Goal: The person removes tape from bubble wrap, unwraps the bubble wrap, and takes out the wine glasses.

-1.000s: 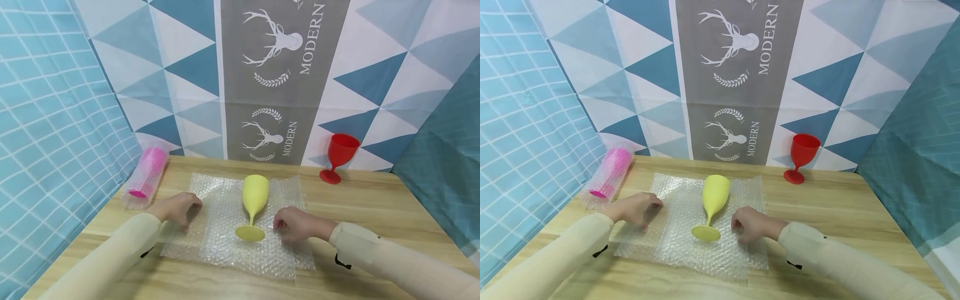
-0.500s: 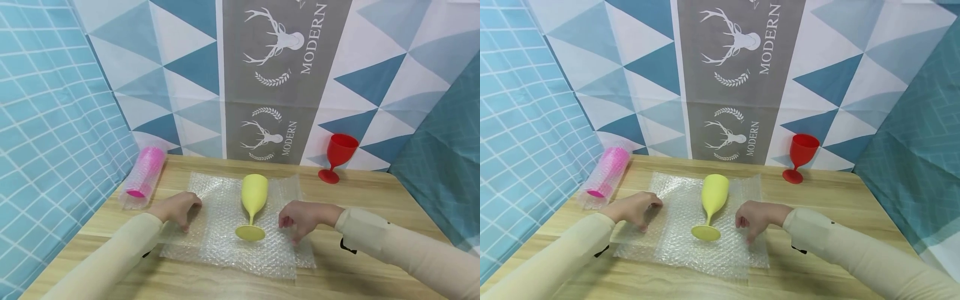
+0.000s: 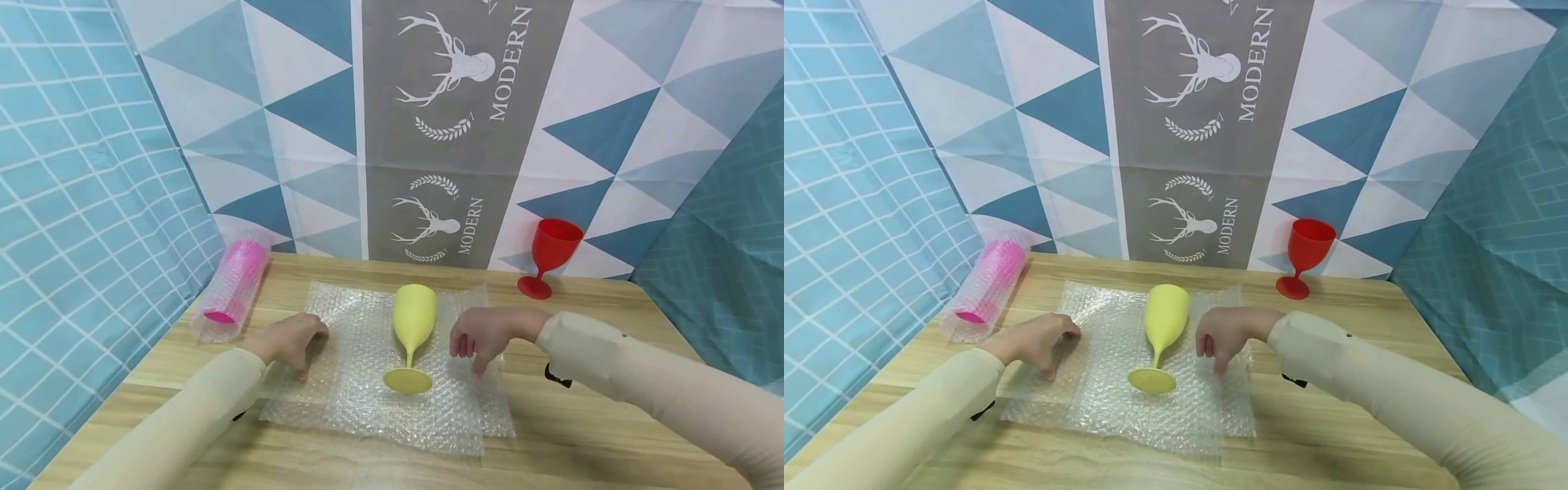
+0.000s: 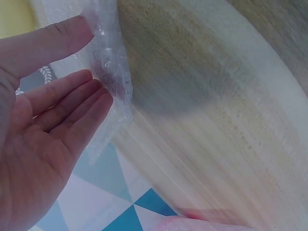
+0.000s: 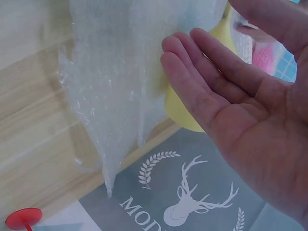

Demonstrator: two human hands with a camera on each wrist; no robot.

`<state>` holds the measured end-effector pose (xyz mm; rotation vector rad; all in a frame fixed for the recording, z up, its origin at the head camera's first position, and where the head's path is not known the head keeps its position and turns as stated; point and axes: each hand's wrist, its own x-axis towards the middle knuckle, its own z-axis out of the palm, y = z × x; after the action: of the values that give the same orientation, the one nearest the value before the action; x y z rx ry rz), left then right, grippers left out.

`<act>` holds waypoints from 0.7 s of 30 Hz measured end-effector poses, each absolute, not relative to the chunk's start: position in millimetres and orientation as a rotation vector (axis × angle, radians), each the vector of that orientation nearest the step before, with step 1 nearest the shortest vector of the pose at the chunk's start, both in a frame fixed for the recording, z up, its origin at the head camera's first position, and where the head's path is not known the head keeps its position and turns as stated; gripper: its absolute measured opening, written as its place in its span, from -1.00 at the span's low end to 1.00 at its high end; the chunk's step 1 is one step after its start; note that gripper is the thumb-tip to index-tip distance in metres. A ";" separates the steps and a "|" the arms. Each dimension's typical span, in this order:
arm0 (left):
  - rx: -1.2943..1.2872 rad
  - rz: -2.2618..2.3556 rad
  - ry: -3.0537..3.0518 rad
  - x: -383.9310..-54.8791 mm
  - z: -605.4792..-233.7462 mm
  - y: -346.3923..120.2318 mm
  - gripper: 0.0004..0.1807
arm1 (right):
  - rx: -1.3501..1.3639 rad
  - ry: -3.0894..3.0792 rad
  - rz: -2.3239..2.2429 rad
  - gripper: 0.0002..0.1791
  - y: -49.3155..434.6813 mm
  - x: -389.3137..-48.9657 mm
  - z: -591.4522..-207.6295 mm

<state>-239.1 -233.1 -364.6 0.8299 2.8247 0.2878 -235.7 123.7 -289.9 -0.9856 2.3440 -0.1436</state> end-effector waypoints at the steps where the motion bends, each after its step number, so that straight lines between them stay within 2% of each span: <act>1: 0.824 0.287 2.824 -238.9 -364.5 -232.8 -0.23 | -0.981 2.348 -0.153 -0.59 123.5 -237.2 -289.2; 12: 0.775 0.248 2.825 -238.8 -361.1 -228.8 -0.24 | -0.971 2.364 -0.131 -0.60 122.7 -250.8 -278.8; 21: 0.768 0.212 2.838 -238.1 -363.0 -227.8 -0.24 | -1.045 2.462 -0.066 -0.73 121.3 -262.6 -277.2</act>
<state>-238.1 -227.8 -363.0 0.7679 2.8384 0.2117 -262.6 121.3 -277.2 -1.0455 2.4619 -0.0658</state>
